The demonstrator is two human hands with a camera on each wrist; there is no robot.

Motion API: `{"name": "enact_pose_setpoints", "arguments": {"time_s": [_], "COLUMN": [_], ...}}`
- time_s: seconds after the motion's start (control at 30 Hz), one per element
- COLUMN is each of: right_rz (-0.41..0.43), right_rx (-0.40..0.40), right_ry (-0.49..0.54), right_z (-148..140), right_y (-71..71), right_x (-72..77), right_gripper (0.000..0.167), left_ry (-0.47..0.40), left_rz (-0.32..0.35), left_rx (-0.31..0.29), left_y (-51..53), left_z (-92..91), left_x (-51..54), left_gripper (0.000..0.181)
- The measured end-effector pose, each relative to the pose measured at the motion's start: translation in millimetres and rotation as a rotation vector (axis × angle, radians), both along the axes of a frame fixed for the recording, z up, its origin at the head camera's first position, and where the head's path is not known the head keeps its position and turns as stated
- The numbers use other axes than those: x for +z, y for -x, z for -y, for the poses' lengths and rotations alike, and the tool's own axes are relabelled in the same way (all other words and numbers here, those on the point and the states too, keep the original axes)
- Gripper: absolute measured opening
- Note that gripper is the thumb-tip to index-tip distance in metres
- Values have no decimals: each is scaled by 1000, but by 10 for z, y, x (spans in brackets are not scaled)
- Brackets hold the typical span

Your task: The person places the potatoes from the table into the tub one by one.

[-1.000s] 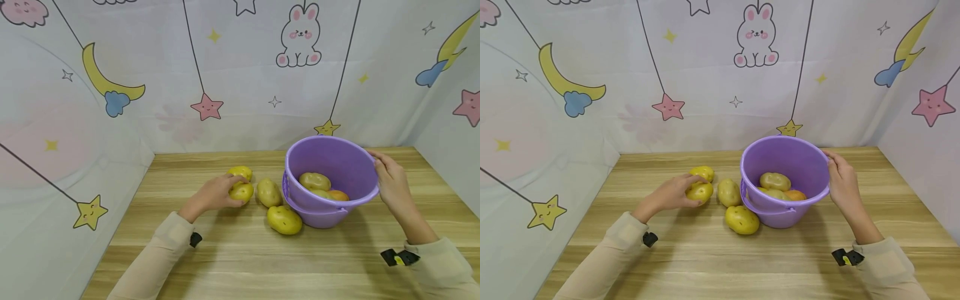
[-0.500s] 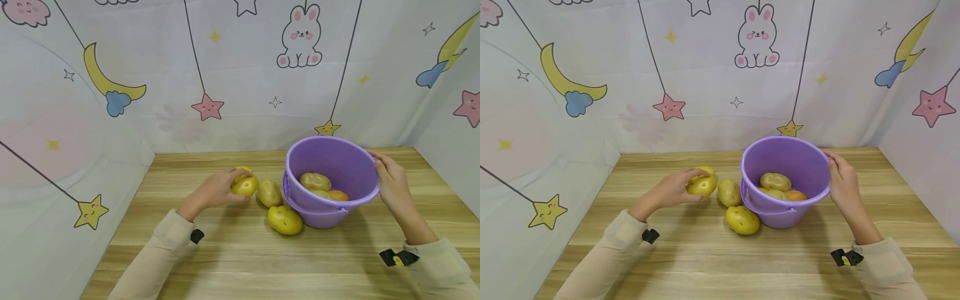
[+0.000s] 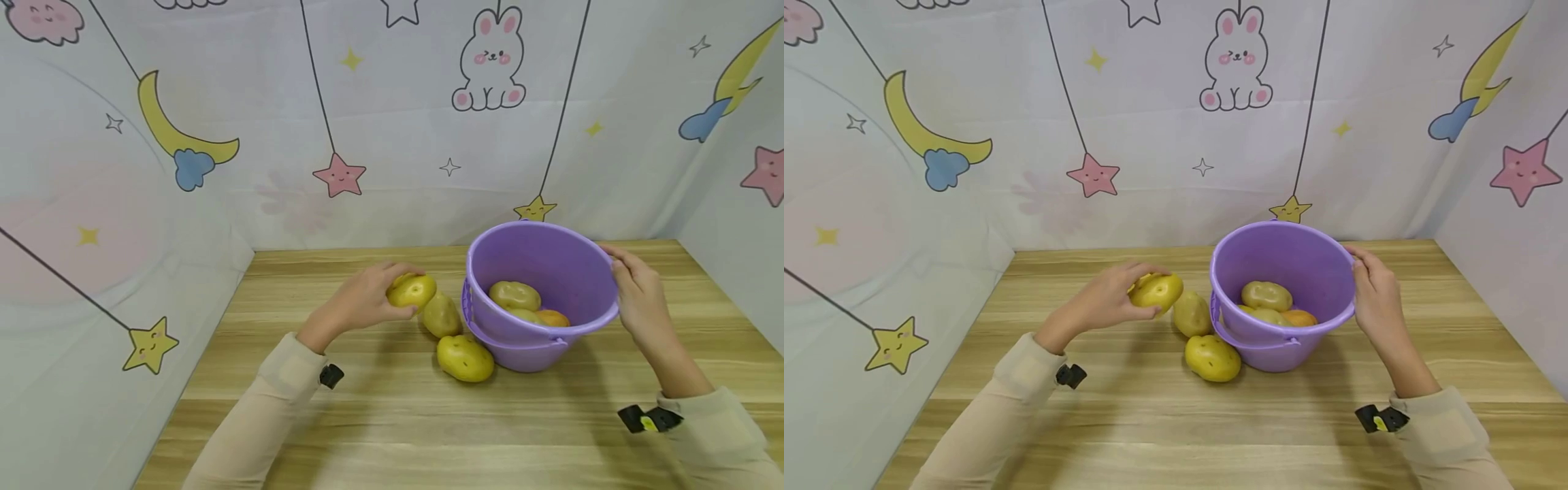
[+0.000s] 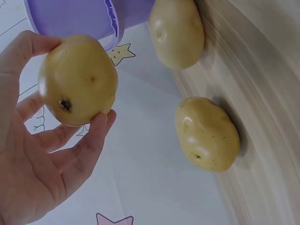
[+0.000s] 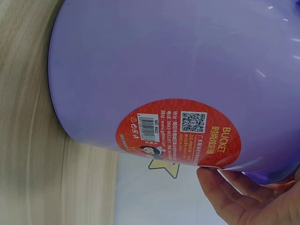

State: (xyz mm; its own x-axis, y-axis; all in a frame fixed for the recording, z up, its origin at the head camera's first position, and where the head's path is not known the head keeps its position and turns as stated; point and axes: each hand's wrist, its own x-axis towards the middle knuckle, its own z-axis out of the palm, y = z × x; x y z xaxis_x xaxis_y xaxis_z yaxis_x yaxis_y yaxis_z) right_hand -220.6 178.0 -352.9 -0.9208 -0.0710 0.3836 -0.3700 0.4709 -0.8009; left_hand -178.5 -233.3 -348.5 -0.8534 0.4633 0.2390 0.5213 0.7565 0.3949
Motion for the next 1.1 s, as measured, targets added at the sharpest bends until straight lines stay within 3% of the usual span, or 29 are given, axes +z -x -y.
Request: {"name": "enact_pose_setpoints", "arguments": {"time_s": [0.3, 0.6, 1.1], "right_rz": [1, -1, -16], "right_rx": [-15, -30, -17], "right_ry": [4, -17, -25], "right_z": [-21, -14, 6], "right_y": [17, 16, -1], "right_x": [-14, -9, 6], "right_gripper": [42, 42, 43], "left_ry": [10, -39, -46], "left_rz": [-44, -49, -125], "left_rx": [-15, -28, -44], "left_y": [49, 54, 59], "left_z": [-74, -122, -260], "left_x": [78, 165, 410], "left_gripper": [55, 57, 54]}}
